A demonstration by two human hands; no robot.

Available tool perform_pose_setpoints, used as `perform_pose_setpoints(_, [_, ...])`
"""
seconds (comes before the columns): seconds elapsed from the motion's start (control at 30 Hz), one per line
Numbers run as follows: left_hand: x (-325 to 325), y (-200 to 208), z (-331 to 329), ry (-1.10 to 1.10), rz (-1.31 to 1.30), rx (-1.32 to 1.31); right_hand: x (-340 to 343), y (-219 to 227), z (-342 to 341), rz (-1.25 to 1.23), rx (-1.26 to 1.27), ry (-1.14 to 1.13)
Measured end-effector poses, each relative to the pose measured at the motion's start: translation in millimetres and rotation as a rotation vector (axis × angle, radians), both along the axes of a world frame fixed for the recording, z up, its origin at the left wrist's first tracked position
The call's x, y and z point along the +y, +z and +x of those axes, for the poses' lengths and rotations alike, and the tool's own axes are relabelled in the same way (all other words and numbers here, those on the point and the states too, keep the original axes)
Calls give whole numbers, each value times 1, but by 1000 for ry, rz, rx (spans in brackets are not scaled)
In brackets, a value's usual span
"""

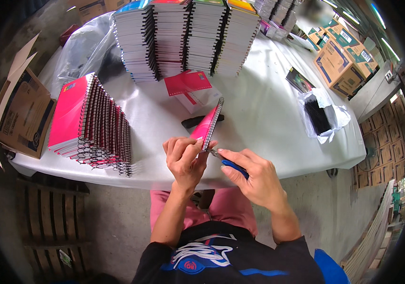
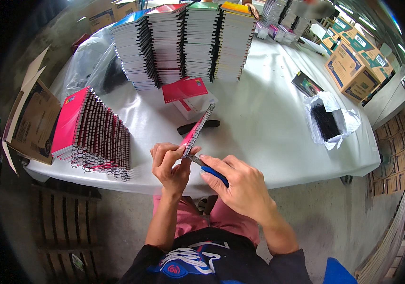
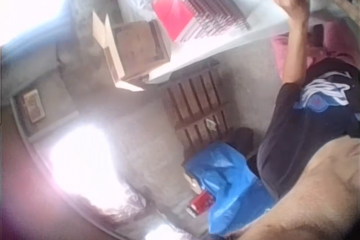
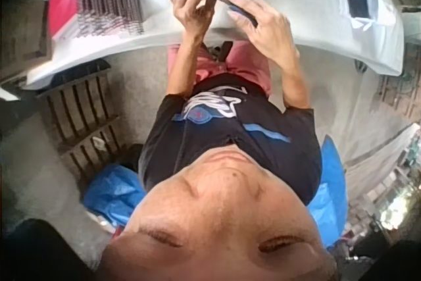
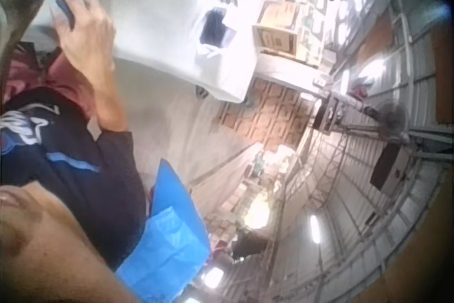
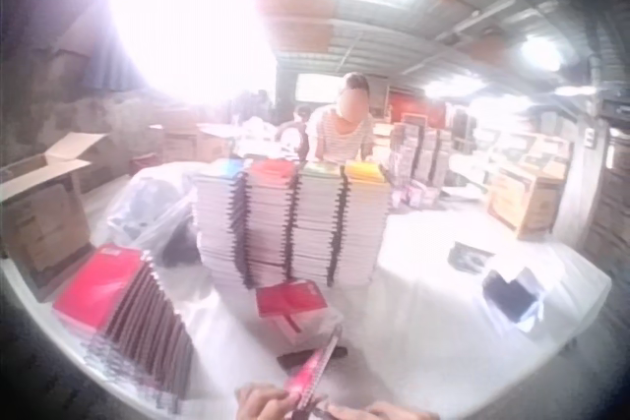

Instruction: The person repeatedly picks up pink spiral-bound notebooks, inserts a metal spiral binding into pre-punched holes, and uses pliers to crimp the spiral ends. Finished notebooks are stacked on the table. The person also handles loose spirals and a black cloth during the process.

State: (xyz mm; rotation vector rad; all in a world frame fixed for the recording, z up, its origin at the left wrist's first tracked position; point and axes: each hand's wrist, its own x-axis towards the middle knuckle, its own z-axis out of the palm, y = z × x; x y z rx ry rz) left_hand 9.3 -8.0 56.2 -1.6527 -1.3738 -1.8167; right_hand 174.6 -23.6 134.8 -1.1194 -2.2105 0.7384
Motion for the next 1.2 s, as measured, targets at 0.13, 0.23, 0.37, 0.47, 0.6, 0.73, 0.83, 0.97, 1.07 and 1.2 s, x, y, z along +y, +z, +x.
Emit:
perform_pose_setpoints(0.13, [3, -2, 2, 18, 77, 67, 12, -14, 16, -904, 506, 215])
perform_pose_setpoints(0.23, [4, -2, 1, 10, 66, 46, 17, -23, 18, -1165, 611, 345])
perform_pose_setpoints(0.37, [-7, 8, -5, 9, -81, -364, 20, -33, 20, -149, 97, -19])
perform_pose_setpoints(0.47, [-10, 20, -16, -240, 5, -694, 47, -58, 49, -35, -388, -470])
perform_pose_setpoints(0.6, [-21, 34, -22, -379, 65, -768, 54, -82, 54, 46, -457, -552])
perform_pose_setpoints(0.73, [-18, 29, -16, -373, 49, -691, 45, -49, -26, -103, 341, -157])
perform_pose_setpoints(0.83, [-17, 11, -9, -276, -406, -525, 51, -63, -55, -193, 427, 7])
perform_pose_setpoints(0.97, [-41, -16, -1, -327, -526, -356, 46, -82, -65, 61, 242, 97])
perform_pose_setpoints(1.07, [-66, 1, -12, -394, -464, -376, 33, -56, -64, -123, 423, 108])
perform_pose_setpoints(1.2, [-92, 12, -27, -264, -243, 98, 20, 31, -72, 164, 417, 368])
